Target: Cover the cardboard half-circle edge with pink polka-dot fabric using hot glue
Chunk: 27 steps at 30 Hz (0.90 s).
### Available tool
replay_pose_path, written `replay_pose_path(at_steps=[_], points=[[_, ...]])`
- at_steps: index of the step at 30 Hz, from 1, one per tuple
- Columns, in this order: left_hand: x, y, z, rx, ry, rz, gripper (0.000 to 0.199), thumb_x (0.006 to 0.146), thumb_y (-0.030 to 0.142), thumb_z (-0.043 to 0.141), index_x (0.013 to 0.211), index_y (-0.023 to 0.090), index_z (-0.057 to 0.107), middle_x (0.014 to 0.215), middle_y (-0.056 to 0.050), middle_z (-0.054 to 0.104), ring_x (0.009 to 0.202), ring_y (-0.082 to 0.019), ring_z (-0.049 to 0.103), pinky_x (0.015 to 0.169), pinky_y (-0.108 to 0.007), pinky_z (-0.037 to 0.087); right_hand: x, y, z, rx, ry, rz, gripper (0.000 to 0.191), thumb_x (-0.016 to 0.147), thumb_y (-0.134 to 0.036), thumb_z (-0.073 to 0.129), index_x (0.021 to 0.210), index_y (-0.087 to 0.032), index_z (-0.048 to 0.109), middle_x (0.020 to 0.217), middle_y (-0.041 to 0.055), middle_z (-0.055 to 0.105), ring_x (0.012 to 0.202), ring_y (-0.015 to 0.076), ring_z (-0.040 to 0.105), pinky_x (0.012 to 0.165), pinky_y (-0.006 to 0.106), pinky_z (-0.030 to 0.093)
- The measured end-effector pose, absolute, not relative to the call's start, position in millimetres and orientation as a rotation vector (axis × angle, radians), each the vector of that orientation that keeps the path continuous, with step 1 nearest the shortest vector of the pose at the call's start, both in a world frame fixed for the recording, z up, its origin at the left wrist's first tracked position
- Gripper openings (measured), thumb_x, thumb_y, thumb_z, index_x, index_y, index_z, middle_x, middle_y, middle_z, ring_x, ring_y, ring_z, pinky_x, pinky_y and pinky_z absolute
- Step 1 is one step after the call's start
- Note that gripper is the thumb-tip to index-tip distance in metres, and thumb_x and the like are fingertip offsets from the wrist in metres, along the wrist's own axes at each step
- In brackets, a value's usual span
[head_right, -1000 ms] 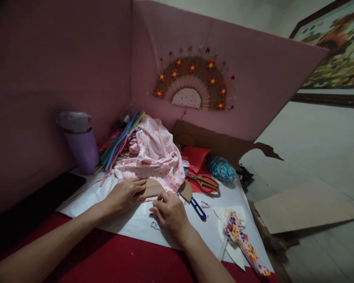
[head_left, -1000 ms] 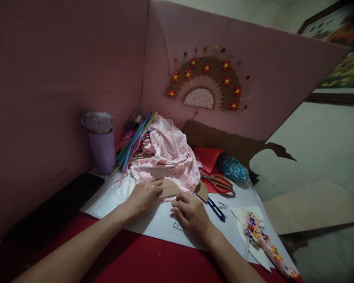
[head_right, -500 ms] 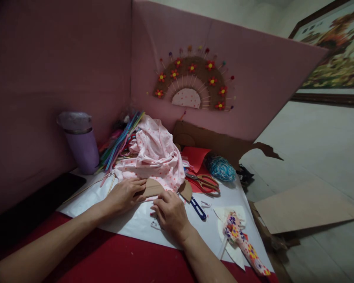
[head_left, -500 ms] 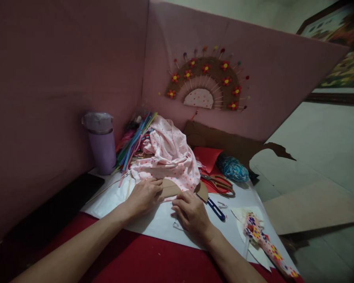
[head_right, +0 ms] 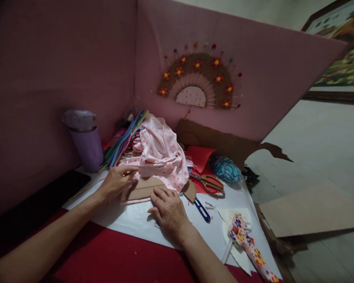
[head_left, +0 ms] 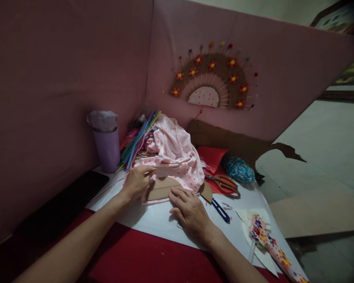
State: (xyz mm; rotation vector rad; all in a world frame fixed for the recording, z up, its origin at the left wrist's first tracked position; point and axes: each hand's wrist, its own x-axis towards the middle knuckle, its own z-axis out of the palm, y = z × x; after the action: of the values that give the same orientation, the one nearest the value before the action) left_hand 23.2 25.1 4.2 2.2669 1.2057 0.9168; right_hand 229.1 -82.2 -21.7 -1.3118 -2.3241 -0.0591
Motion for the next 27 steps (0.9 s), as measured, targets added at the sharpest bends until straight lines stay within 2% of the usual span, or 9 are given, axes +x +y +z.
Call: replay_pose_path(at_steps=[5,11,15,19,25,27], points=[[18.3,34.3,-1.2,2.117,1.295,0.954,0.020,0.076,0.020,0.055,0.083,0.018,0.074,0.080,-0.003,0.075,0.075,-0.018,0.068,0.069,-0.026,0.050,230.1,-81.7,-23.8,-1.307,-2.337,-0.065,0.041,0.094,-0.041,0.044,0.125,-0.017,0.056,0.129,0.0121,0.057,0.120,0.0270,0.046,0.096,0.045,0.038],[23.6,30.7,-6.5,2.185,1.239,0.913,0.020,0.074,0.014,0.057,0.085,0.016,0.074,0.086,-0.007,0.074,0.080,-0.018,0.065,0.072,-0.028,0.047,230.2,-81.8,-23.9,-1.321,-2.345,-0.063,0.042,0.094,-0.041,0.043,0.125,-0.016,0.055,0.130,0.0118,0.057,0.121,0.0271,0.045,0.097,0.045,0.038],[26.8,23.7,-1.5,2.346,1.061,0.776,0.016,0.069,0.008,0.062,0.076,0.018,0.073,0.079,-0.004,0.068,0.079,-0.016,0.059,0.072,-0.026,0.044,229.9,-82.2,-22.5,-1.335,-2.353,-0.047,0.041,0.094,-0.041,0.043,0.125,-0.017,0.056,0.131,0.0116,0.056,0.121,0.0275,0.045,0.097,0.045,0.037],[26.9,19.1,0.2,2.441,0.956,0.610,0.009,0.065,0.014,0.069,0.072,0.019,0.070,0.078,-0.002,0.060,0.077,-0.016,0.055,0.066,-0.024,0.041,229.3,-82.5,-21.3,-1.347,-2.355,-0.038,0.042,0.094,-0.041,0.042,0.124,-0.016,0.056,0.131,0.0118,0.056,0.121,0.0279,0.045,0.097,0.044,0.037],[21.9,19.0,0.8,2.485,0.914,0.483,0.029,0.058,0.023,0.077,0.084,0.019,0.066,0.083,0.000,0.056,0.076,-0.016,0.053,0.062,-0.024,0.039,230.0,-82.4,-21.5,-1.355,-2.359,-0.033,0.042,0.094,-0.042,0.042,0.126,-0.017,0.055,0.132,0.0116,0.055,0.121,0.0277,0.045,0.097,0.044,0.036],[22.6,18.0,2.8,2.540,0.893,0.515,0.023,0.061,0.023,0.076,0.081,0.017,0.064,0.082,-0.001,0.057,0.076,-0.016,0.053,0.063,-0.024,0.039,230.5,-82.4,-21.8,-1.355,-2.360,-0.030,0.042,0.094,-0.041,0.042,0.126,-0.017,0.054,0.133,0.0114,0.055,0.122,0.0273,0.044,0.098,0.044,0.036]])
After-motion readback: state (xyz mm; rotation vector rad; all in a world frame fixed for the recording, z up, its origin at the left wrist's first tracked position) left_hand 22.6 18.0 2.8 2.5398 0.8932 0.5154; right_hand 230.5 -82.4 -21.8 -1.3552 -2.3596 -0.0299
